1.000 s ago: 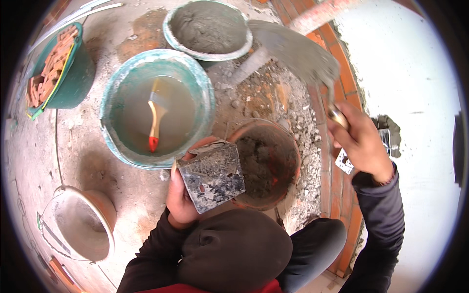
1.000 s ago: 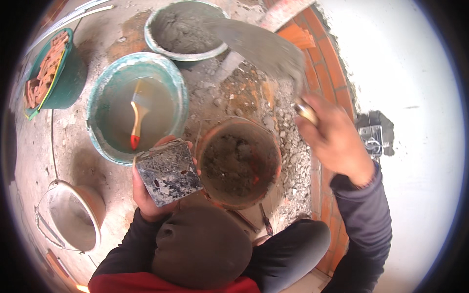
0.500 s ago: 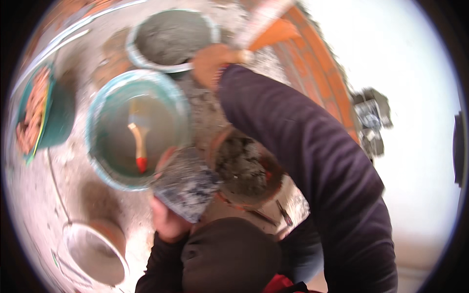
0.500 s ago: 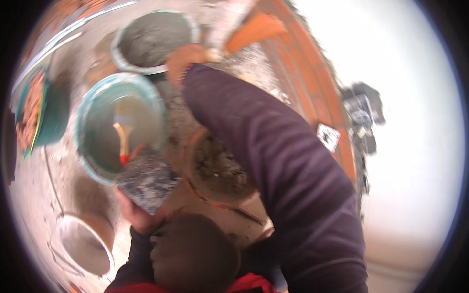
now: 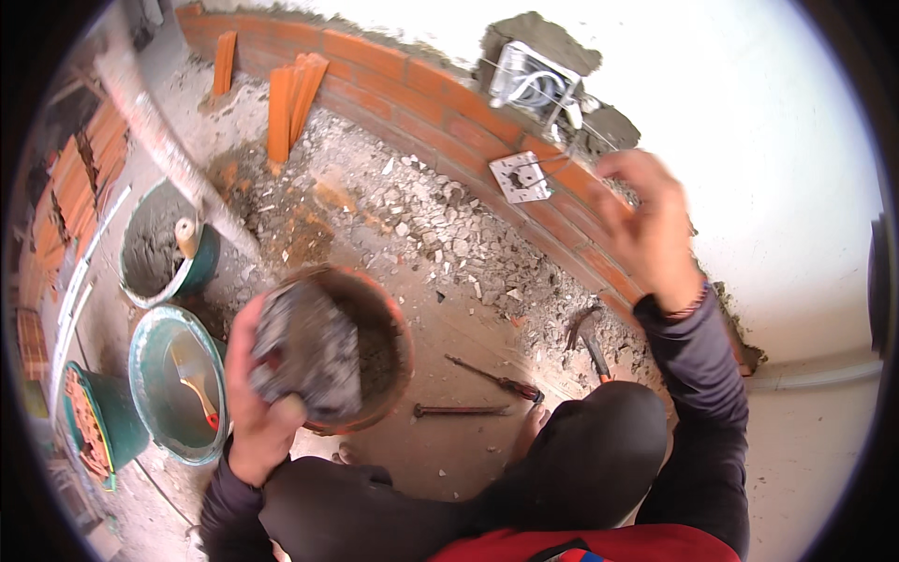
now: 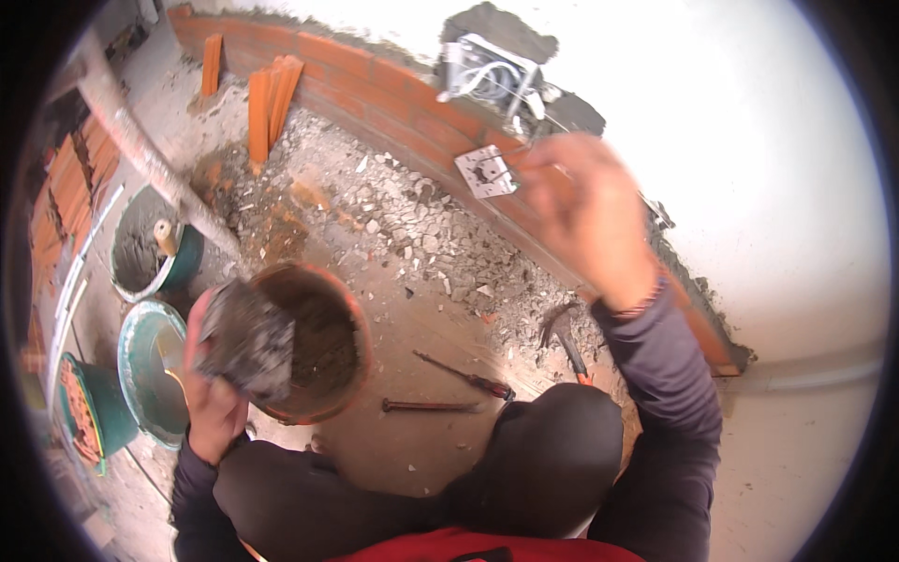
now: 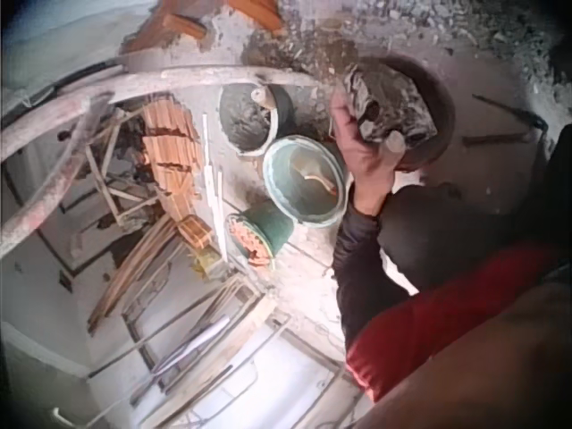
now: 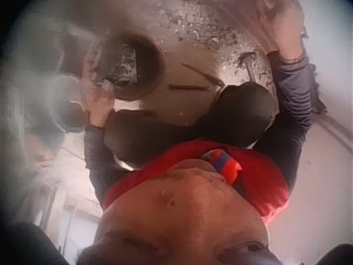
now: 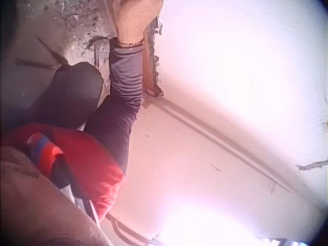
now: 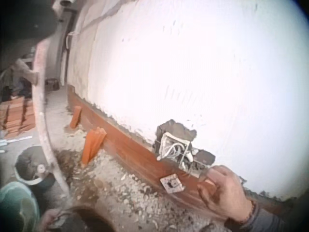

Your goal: The person uses a hammer and chisel to carve an opening in a brick wall, applies mortar with a trowel, and fits an electrical box into the opening.

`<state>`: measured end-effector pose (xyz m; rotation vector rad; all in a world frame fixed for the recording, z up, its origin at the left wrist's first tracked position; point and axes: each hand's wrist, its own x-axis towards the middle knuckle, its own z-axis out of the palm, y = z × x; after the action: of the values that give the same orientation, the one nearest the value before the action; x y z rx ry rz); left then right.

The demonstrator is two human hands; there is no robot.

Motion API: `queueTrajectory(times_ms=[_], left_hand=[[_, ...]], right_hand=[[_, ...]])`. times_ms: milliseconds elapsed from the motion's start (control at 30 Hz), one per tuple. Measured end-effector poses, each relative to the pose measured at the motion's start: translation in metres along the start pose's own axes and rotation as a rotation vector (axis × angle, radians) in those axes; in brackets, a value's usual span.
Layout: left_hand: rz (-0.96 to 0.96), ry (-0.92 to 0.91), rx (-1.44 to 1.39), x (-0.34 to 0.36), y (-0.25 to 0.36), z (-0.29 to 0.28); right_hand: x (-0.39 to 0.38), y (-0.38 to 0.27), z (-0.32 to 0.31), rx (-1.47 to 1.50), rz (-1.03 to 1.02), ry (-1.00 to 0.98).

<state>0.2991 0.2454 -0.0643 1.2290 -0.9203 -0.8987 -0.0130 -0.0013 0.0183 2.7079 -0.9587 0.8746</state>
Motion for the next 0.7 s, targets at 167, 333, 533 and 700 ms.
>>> queueTrajectory(times_ms=[167,333,533,700], left_hand=[[-0.149,-0.274,0.090,0.075,0.002,0.120],[0.064,-0.200,0.332,0.132,-0.055,0.237],[0.365,-0.031,0.479,0.141,-0.082,0.296],[0.499,0.091,0.612,0.144,-0.095,0.323]], right_hand=[[-0.065,0.092,-0.051,-0.312,0.266,-0.147],[-0.080,0.129,-0.049,-0.214,0.378,-0.284],[-0.078,0.154,-0.047,-0.079,0.281,-0.085],[-0.080,0.158,-0.046,-0.057,0.317,-0.027]])
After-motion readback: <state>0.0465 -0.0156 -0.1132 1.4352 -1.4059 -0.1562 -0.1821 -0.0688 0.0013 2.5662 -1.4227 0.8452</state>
